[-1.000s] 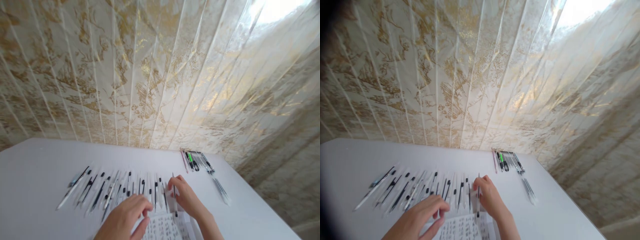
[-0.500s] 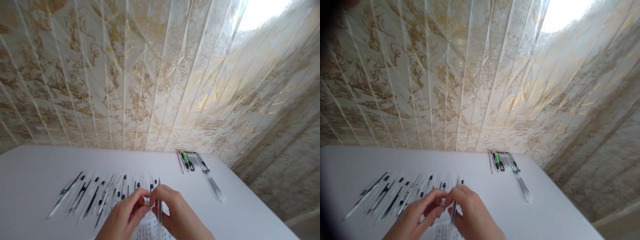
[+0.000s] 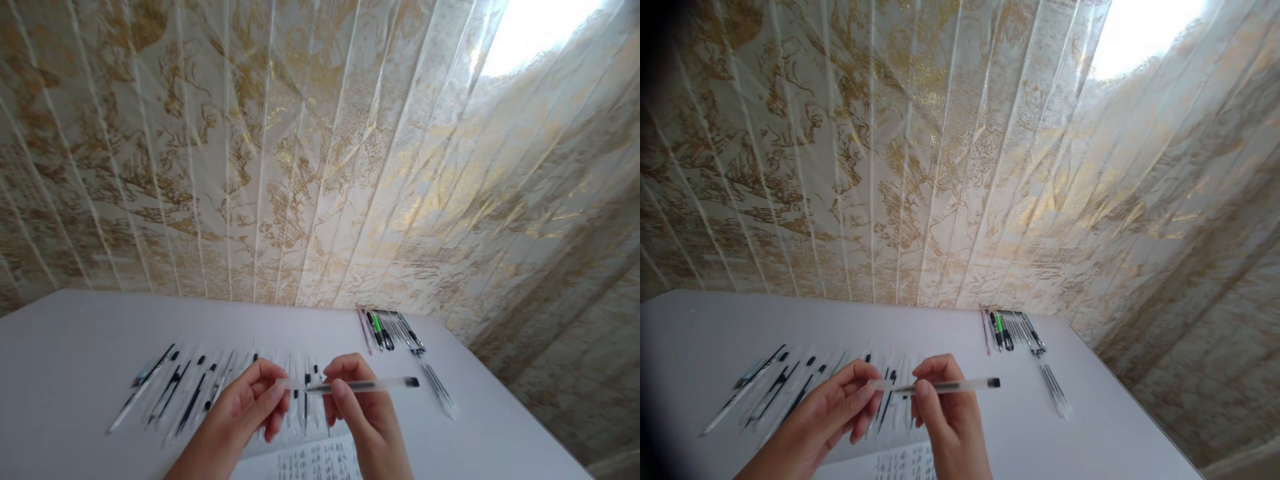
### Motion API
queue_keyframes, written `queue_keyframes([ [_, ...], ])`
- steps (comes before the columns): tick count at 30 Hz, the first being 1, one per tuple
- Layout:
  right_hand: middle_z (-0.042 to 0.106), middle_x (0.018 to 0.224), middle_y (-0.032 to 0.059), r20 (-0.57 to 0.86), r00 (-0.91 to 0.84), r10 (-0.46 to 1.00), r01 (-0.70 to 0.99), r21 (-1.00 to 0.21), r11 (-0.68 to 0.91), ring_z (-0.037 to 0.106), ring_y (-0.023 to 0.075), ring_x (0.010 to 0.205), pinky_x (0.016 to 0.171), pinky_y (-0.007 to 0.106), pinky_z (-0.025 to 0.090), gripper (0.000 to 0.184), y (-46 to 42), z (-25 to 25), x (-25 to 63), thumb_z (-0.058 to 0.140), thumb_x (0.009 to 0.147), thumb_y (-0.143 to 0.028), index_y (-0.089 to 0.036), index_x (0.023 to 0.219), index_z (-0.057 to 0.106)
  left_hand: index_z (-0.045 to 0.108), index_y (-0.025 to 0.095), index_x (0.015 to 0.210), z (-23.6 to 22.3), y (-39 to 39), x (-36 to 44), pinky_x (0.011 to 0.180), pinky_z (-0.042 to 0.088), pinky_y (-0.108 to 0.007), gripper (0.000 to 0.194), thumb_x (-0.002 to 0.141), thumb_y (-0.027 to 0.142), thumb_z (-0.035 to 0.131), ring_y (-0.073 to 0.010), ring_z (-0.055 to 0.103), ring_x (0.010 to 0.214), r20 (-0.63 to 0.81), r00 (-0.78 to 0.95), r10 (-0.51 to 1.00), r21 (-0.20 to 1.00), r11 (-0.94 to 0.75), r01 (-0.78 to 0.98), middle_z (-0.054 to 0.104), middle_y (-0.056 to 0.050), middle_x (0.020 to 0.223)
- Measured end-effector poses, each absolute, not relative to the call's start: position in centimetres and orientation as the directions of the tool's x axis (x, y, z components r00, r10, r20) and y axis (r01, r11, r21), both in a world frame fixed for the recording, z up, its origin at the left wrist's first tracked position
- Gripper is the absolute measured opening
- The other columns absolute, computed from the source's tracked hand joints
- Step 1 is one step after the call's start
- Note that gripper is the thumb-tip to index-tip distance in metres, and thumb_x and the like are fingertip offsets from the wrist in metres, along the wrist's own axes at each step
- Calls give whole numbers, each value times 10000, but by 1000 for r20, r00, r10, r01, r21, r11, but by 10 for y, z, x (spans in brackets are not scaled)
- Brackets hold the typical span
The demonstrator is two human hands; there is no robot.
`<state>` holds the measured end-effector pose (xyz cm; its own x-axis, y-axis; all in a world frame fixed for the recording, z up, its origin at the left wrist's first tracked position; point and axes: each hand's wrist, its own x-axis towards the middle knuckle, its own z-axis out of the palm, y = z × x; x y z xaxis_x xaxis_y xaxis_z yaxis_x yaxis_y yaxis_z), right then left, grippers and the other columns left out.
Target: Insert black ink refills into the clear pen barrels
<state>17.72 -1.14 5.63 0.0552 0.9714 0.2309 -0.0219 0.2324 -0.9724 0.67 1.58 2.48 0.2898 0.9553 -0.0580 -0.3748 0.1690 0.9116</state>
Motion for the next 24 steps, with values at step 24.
queue_keyframes([
  [24,546,604,-19,325,-1,946,211,-924,318,469,110,537,512,217,371,358,-4,27,173,567,919,-482,-182,751,669,590,177,822,16,-10,30,502,264,-219,466,718,604,747,-58,375,479,-165,513,843,866,373,-333,541,49,599],
])
